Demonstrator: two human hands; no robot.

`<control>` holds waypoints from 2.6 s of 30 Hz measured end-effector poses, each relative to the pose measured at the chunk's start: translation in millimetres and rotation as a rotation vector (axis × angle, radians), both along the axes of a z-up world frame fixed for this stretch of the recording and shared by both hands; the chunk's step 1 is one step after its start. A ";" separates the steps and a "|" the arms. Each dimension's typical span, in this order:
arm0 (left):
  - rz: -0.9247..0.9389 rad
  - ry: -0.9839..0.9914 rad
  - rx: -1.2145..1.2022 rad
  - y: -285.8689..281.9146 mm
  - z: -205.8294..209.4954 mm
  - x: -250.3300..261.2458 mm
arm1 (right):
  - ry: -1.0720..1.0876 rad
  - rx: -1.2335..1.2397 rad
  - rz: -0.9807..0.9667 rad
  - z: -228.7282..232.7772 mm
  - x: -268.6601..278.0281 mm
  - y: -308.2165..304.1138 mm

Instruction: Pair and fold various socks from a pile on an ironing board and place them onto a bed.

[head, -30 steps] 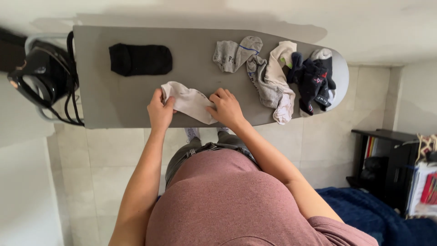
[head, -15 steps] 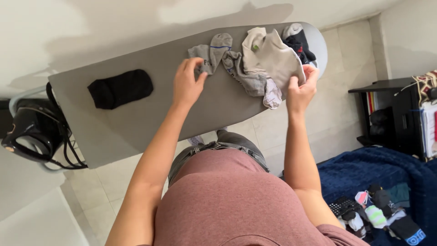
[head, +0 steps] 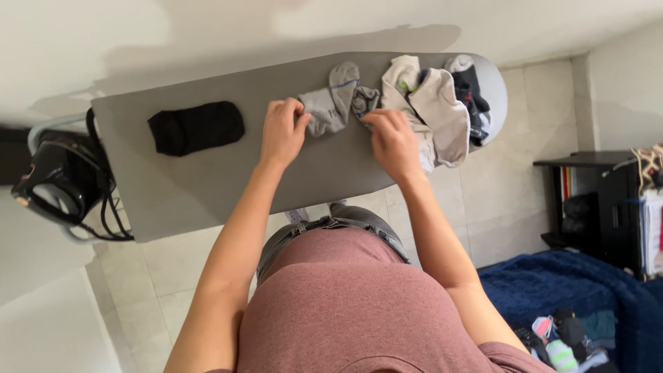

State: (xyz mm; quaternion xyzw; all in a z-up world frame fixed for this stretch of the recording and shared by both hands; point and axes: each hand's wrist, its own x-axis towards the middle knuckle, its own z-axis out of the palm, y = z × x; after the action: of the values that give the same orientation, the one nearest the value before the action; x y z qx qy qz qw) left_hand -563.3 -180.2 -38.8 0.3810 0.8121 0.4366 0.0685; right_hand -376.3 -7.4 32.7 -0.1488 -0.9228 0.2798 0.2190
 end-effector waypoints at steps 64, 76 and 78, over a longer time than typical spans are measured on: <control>0.221 -1.163 0.619 -179.5 -75.2 26.3 | -0.309 -0.434 0.166 -74.5 -24.2 -51.3; 0.213 -0.986 0.337 -155.7 -37.6 29.7 | -0.421 -0.209 -0.090 -92.4 -65.8 -76.4; 0.250 -0.983 0.394 -157.8 -36.0 30.0 | -0.198 -0.760 -0.204 -119.8 -64.3 -62.3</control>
State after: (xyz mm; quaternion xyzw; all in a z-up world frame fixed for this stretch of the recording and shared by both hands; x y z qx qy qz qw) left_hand -533.4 -338.0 -74.8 0.0381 0.6263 0.7120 0.3151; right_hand -440.6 -69.6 -87.2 -0.3360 -0.7508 0.5622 0.0851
